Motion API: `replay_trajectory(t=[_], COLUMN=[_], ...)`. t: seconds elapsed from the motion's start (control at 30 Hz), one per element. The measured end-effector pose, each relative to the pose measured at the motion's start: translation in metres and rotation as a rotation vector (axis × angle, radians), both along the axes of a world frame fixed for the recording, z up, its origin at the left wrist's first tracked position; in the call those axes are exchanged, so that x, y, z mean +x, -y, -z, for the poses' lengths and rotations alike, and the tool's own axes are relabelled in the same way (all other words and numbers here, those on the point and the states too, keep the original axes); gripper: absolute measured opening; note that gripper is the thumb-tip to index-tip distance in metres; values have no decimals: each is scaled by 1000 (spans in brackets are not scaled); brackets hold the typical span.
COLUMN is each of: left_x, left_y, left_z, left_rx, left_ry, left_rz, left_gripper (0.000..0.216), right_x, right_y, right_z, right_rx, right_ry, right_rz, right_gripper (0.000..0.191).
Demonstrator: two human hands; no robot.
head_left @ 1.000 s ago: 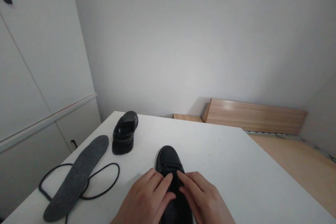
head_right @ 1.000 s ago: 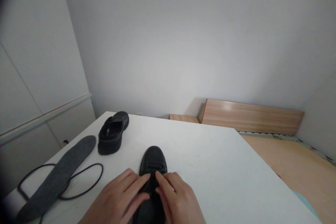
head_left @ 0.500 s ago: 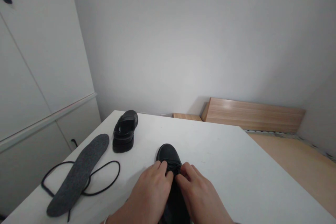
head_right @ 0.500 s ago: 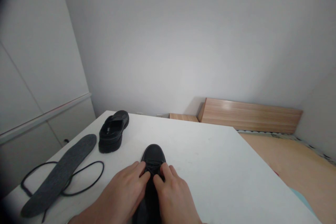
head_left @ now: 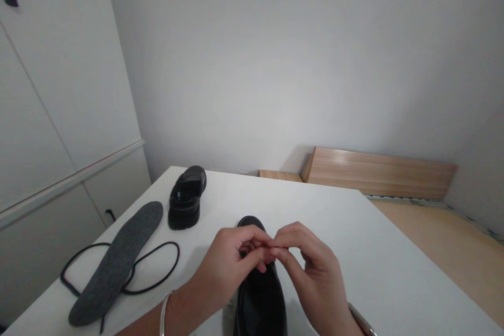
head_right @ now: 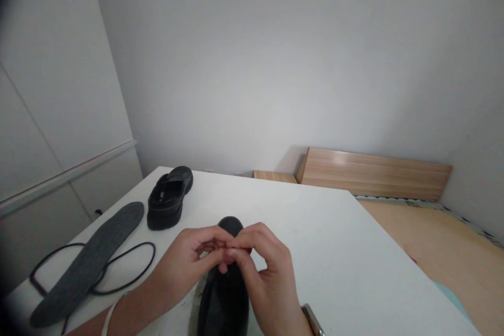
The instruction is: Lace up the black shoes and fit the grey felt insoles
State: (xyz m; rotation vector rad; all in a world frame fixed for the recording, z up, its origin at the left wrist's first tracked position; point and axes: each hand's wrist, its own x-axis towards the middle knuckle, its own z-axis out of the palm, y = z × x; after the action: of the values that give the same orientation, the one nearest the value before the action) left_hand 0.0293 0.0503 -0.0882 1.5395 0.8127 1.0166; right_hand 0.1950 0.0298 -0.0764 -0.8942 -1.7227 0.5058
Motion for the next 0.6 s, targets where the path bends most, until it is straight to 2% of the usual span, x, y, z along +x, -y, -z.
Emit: replay_trajectory(t=[0.17,0.27,0.33,0.43,0.5,0.53,0.6], left_x=[3,0,-4,-11,-14,-14,-12], left_y=[-1,0,1,5,7,8,8], left_z=[1,3,3,3,2,2,4], left_rx=[-131,-196,6,648,1001,1114,1217], left_ry=[60,78,-35,-290,-434,-481,-484], left_rz=[92,136,103,-28,-113,-149,-212], left_gripper=[14,17,7,18,22,22,21], right_x=[-1,3,6,9,9,8,6], right_y=[-7,-12,-15,-17,-17,-18,-17], right_z=[3,10,17,28,33,35,38], right_rx=[-103,-207,-316,-462,-514,-536,-592], right_ry=[-83,-141,-149,-64,-38,-57,-153], right_rz=[-22,-60,-89,-198,-253,-260,-252], right_gripper=[9,21,26,28,30,31,29])
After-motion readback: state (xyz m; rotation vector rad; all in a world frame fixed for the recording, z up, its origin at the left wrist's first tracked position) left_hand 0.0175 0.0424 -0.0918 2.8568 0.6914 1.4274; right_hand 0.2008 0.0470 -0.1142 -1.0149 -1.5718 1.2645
